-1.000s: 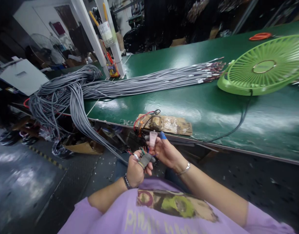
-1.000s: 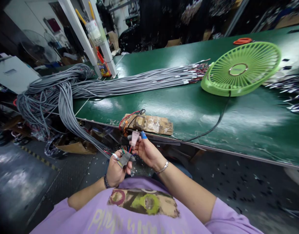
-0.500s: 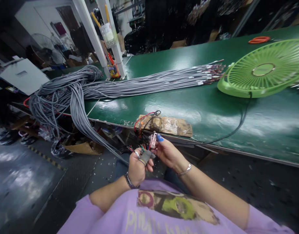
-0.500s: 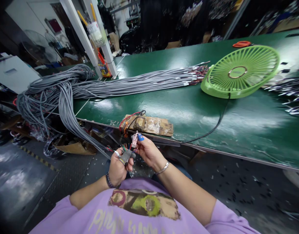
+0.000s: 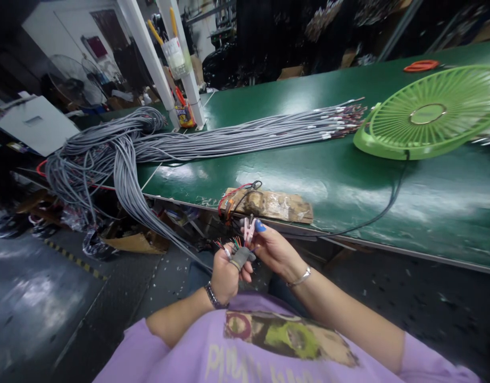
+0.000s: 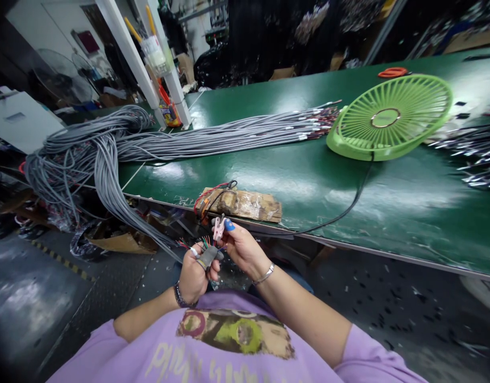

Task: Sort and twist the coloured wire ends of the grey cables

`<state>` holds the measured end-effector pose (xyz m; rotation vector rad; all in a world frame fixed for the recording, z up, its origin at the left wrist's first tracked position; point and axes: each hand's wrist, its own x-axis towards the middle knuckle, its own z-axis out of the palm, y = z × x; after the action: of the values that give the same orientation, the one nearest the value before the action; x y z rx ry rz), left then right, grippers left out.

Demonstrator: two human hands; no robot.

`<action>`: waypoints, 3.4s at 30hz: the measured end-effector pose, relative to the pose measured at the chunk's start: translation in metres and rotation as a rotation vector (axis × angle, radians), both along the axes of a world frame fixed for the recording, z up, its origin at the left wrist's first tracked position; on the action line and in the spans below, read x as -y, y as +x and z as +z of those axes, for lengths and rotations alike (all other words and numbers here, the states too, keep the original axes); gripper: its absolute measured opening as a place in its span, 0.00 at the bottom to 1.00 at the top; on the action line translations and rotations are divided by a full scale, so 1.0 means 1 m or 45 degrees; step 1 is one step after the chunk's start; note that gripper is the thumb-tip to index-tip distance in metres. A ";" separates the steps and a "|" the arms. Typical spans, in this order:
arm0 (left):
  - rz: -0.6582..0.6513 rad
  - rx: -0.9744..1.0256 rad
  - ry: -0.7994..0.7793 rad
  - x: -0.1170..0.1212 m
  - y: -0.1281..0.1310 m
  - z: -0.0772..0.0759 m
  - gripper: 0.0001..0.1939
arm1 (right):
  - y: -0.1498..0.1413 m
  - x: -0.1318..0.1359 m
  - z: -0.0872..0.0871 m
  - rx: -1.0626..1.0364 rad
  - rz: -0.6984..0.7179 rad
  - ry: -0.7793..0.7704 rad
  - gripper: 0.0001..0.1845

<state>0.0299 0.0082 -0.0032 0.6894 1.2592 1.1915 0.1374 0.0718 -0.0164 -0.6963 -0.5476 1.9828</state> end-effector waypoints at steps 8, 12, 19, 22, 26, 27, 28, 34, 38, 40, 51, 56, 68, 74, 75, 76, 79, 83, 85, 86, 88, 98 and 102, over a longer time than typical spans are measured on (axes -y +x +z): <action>0.062 -0.009 0.041 0.007 -0.005 0.002 0.26 | 0.003 0.003 -0.007 -0.087 0.074 -0.107 0.16; 0.029 -0.036 0.050 0.012 -0.011 -0.007 0.26 | 0.012 0.005 -0.011 -0.077 0.236 -0.113 0.22; -0.082 -0.133 0.067 0.015 -0.016 -0.012 0.24 | 0.025 0.010 0.004 0.241 0.514 0.062 0.24; -0.109 -0.159 0.065 0.015 -0.015 -0.012 0.24 | 0.024 0.007 0.011 0.376 0.524 0.124 0.24; -0.272 -0.154 -0.006 0.014 -0.015 -0.009 0.24 | 0.020 0.005 0.015 0.492 0.553 0.266 0.24; -0.308 -0.151 -0.025 0.013 -0.015 -0.008 0.24 | 0.019 0.005 0.016 0.510 0.565 0.289 0.23; -0.326 -0.146 -0.033 0.013 -0.015 -0.008 0.24 | 0.019 0.006 0.016 0.523 0.563 0.302 0.23; -0.187 -0.101 0.088 0.012 -0.020 -0.013 0.25 | 0.016 0.009 0.004 0.480 0.341 0.176 0.20; -0.123 -0.078 0.120 0.012 -0.019 -0.016 0.24 | 0.018 0.004 -0.004 0.343 0.128 -0.025 0.18; -0.091 -0.051 0.117 0.011 -0.017 -0.014 0.24 | 0.018 0.002 -0.002 0.251 0.149 -0.068 0.21; -0.005 0.020 0.138 0.000 -0.008 0.000 0.24 | 0.002 0.005 0.010 0.586 -0.144 0.390 0.30; -0.042 -0.007 0.091 -0.001 -0.008 0.000 0.26 | -0.003 0.000 0.010 0.203 0.067 0.134 0.28; -0.040 -0.018 0.058 0.002 -0.007 -0.001 0.28 | 0.001 0.002 -0.011 0.038 0.090 -0.045 0.26; -0.042 -0.110 0.097 0.010 -0.014 -0.013 0.25 | 0.016 0.026 -0.006 0.230 0.194 0.255 0.25; -0.045 -0.121 0.105 0.011 -0.014 -0.014 0.25 | 0.017 0.029 -0.002 0.304 0.188 0.304 0.24; -0.049 -0.131 0.111 0.012 -0.015 -0.013 0.24 | 0.017 0.031 0.003 0.369 0.184 0.339 0.23; -0.083 -0.168 0.109 0.013 -0.015 -0.006 0.23 | 0.015 0.033 0.014 0.480 0.184 0.381 0.23; -0.137 -0.227 0.137 0.015 -0.016 0.000 0.22 | 0.011 0.028 0.015 0.561 0.216 0.380 0.24; -0.126 -0.232 0.149 0.016 -0.017 -0.003 0.22 | 0.011 0.025 0.013 0.609 0.216 0.371 0.25; -0.109 -0.222 0.150 0.016 -0.018 -0.006 0.22 | 0.010 0.025 0.012 0.621 0.213 0.367 0.25; -0.061 -0.189 0.143 0.015 -0.019 -0.012 0.23 | 0.010 0.025 0.012 0.599 0.222 0.366 0.25; 0.077 -0.073 0.146 0.010 -0.018 -0.011 0.25 | 0.011 0.026 0.001 0.384 0.167 0.233 0.22; 0.069 -0.031 0.152 0.007 -0.016 -0.008 0.25 | 0.011 0.014 0.003 0.151 0.155 0.035 0.21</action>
<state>0.0143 0.0014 -0.0110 0.7629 1.2414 1.3145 0.1480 0.0575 -0.0131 -0.7826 -0.7020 2.0517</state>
